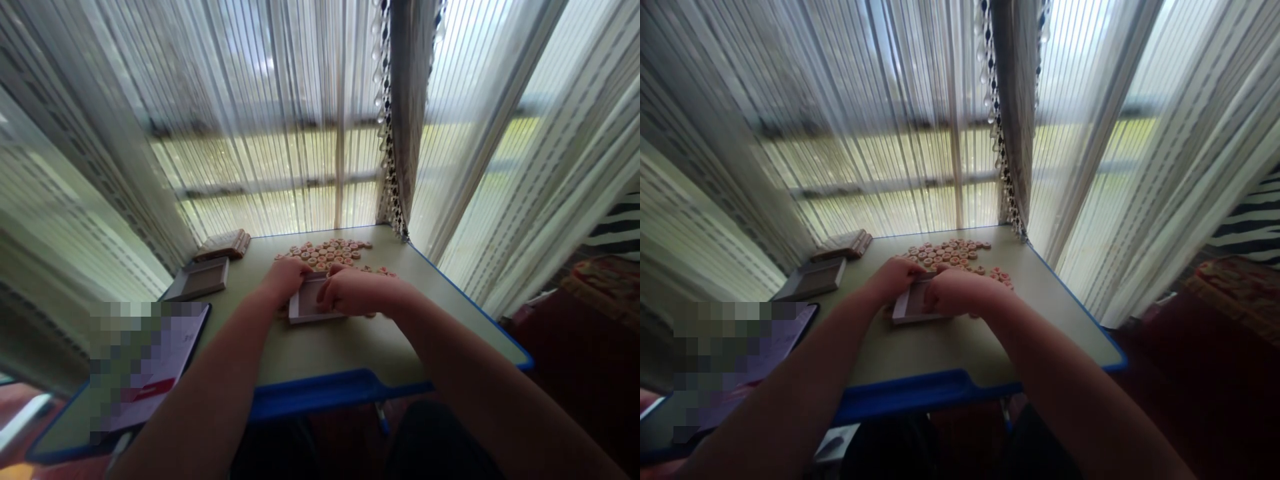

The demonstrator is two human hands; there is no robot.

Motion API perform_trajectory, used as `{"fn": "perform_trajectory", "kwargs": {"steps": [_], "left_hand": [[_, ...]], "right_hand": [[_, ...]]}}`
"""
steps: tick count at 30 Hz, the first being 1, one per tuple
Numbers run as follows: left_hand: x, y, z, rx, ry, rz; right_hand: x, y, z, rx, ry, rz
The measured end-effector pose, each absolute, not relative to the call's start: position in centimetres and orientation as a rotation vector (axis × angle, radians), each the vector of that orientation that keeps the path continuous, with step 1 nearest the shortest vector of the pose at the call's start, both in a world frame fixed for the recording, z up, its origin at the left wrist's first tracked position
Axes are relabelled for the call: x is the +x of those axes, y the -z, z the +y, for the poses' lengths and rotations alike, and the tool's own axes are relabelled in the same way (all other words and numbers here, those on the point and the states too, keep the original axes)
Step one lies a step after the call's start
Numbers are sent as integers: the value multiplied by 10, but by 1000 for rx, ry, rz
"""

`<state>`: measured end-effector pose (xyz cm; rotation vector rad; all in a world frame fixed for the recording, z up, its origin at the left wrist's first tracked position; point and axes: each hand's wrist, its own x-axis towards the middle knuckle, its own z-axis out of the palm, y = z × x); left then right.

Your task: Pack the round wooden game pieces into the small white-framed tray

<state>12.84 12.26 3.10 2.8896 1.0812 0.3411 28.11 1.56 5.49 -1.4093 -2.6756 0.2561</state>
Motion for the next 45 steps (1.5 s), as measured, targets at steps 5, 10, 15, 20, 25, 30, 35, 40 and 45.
{"fn": "perform_trajectory", "kwargs": {"steps": [5, 10, 15, 20, 25, 30, 35, 40, 45], "left_hand": [[129, -32, 122, 2889, -330, 1085], [129, -33, 121, 2905, -302, 1120], [129, -32, 121, 2938, -360, 1052], [128, -32, 122, 2929, -364, 1039], [128, -32, 122, 2918, -351, 1058], [128, -29, 125, 2947, -388, 1021], [128, -27, 125, 2957, -406, 1007], [128, -27, 124, 2923, -442, 1005], [128, -27, 122, 2870, -451, 1021]], "right_hand": [[282, -59, 15, -1292, -129, -2797], [283, -58, 16, -1278, -141, -2825], [284, -58, 17, -1273, -146, -2826], [286, -58, 17, -1275, -133, -2842], [284, -60, 16, -1293, -161, -2809], [290, -63, 19, -1298, -270, -2646], [304, -60, 28, -1367, -311, -2381], [318, -49, 45, -1577, -56, -2021], [341, -32, 61, -1949, 138, -1780]]}}
